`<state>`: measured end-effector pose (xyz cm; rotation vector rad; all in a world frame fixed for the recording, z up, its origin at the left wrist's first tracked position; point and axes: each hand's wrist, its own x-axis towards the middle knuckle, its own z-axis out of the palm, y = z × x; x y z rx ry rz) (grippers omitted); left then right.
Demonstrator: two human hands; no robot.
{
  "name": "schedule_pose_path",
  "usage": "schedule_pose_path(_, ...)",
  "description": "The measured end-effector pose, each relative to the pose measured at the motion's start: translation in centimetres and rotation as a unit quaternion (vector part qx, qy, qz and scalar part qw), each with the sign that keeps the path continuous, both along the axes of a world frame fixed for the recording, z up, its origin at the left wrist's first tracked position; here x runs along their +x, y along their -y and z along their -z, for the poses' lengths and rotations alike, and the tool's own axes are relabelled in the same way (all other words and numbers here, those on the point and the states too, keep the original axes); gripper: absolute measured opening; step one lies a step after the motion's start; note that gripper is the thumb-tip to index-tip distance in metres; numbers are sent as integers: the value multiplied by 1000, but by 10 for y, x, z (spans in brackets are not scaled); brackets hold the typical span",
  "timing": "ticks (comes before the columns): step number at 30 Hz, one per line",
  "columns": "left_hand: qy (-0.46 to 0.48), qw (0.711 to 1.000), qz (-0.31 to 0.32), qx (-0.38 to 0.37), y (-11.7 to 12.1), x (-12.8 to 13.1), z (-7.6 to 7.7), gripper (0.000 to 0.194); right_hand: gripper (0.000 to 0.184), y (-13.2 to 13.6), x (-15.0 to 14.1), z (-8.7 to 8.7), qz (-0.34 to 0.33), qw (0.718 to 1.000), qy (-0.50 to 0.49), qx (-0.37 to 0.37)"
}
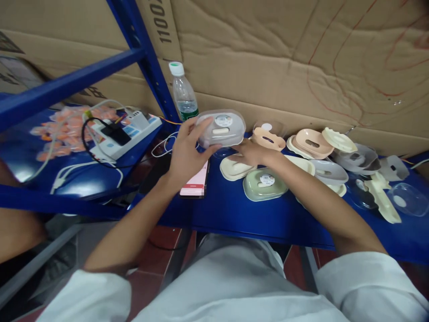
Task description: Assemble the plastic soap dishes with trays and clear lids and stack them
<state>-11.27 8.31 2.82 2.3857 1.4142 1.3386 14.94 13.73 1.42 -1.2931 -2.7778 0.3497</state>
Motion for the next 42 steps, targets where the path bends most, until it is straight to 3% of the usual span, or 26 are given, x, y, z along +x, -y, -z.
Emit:
schedule_pose_path(4,-6,998,11,-56,-51,19,19,70,67,26,7,-12,15,999,22,-22)
schedule_pose_path(8,-14,989,28,-142,-86,24,38,70,68,70,37,-42,-12,998,-34,-48)
schedule_pose_path(12,-29,981,47,-184,-110,17,49,69,94,119,81,-66,-21,988,-27,-153)
schedule_pose_path(15,-39,976,67,-201,-122,14,53,73,113,144,99,-61,-9,984,10,-179)
schedule_pose_path(17,-49,974,81,-204,-126,13,53,73,109,152,101,-50,1,988,28,-152)
schedule_pose_path(22,-65,983,89,-148,-118,11,47,72,90,151,96,-32,10,998,25,-51)
schedule_pose_path(28,-79,995,41,-46,-102,6,45,60,88,145,96,-28,8,999,-1,-36)
schedule_pose_path(34,-78,990,37,-108,-105,4,52,63,89,146,97,-25,9,999,-2,-35)
schedule_pose_path(38,-73,986,39,-146,-107,4,53,71,91,143,95,-34,7,999,-3,-51)
schedule_pose_path(42,-37,982,60,-176,-111,4,52,73,78,113,77,-44,-2,999,-45,-12)
